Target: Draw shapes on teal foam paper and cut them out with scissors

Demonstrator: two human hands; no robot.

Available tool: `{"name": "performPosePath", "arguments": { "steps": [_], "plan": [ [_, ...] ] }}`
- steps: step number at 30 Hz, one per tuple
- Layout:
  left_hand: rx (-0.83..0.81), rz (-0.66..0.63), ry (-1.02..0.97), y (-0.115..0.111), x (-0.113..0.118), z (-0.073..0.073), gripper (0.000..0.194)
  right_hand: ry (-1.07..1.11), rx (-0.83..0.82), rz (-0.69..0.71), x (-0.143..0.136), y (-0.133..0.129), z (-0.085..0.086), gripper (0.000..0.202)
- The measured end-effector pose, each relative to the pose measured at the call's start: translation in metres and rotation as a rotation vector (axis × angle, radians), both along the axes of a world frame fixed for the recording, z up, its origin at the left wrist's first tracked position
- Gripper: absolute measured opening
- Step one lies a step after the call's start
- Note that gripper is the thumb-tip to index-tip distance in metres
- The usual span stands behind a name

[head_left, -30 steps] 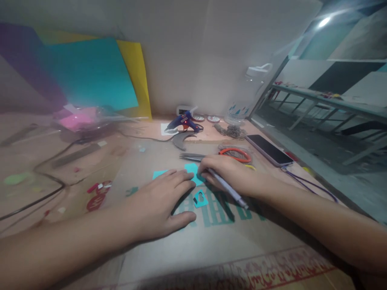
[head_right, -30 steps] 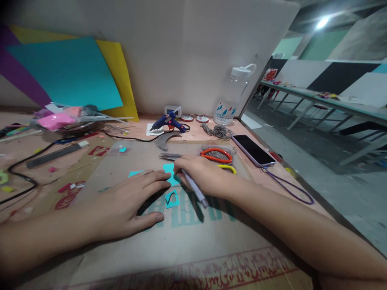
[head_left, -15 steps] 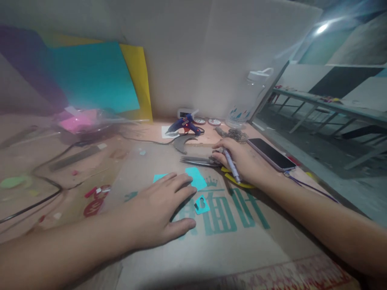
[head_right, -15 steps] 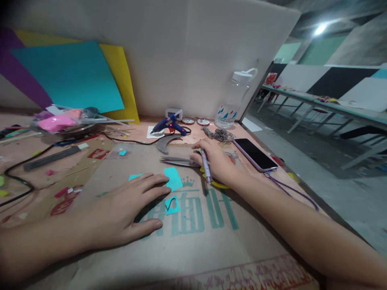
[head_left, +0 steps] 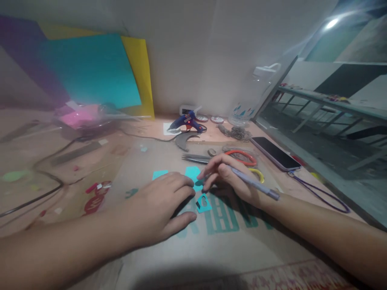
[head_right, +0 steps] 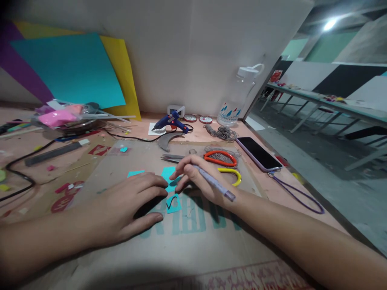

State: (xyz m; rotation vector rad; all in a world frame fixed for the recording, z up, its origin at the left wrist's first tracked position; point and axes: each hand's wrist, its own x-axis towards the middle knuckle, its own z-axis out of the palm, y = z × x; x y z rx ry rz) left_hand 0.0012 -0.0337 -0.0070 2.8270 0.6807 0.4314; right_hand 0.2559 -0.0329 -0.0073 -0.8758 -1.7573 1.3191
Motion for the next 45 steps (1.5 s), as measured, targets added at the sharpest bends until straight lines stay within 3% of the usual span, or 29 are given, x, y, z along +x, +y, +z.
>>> {"name": "performPosePath", "arguments": {
  "steps": [3,7,10,14,16,19,29,33,39,45],
  "plan": [
    [0.014,-0.009,-0.004,0.001,0.000,0.000,0.034,0.090,-0.085,0.030,-0.001,-0.001,0.004,0.037],
    [0.024,0.001,0.002,0.001,0.001,-0.002,0.034,-0.024,0.091,-0.028,-0.005,-0.002,0.001,0.037],
    [0.020,0.005,-0.005,0.000,0.000,-0.003,0.034,0.059,0.071,-0.065,-0.004,0.000,-0.005,0.041],
    [0.002,0.036,-0.018,0.000,0.000,-0.003,0.034,-0.174,0.147,-0.231,0.002,0.007,0.000,0.048],
    [0.010,0.036,-0.024,0.001,0.000,-0.004,0.035,-0.326,0.164,-0.318,0.000,0.010,0.005,0.037],
    [0.023,0.041,-0.036,0.001,0.000,-0.005,0.036,-0.340,0.121,-0.392,-0.009,0.013,0.010,0.010],
    [-0.013,0.053,-0.033,0.001,0.000,-0.003,0.038,-0.373,0.136,-0.425,-0.009,0.025,0.009,0.018],
    [0.027,0.037,-0.041,0.002,0.001,-0.005,0.042,-0.386,0.134,-0.347,-0.012,0.019,0.004,0.023],
    [0.077,0.029,-0.042,0.003,0.000,-0.009,0.046,-0.436,0.255,-0.341,-0.016,0.018,0.005,0.019],
    [0.082,0.023,-0.049,0.003,0.000,-0.009,0.046,-0.471,0.260,-0.332,-0.017,0.019,0.006,0.018]
  ]
}}
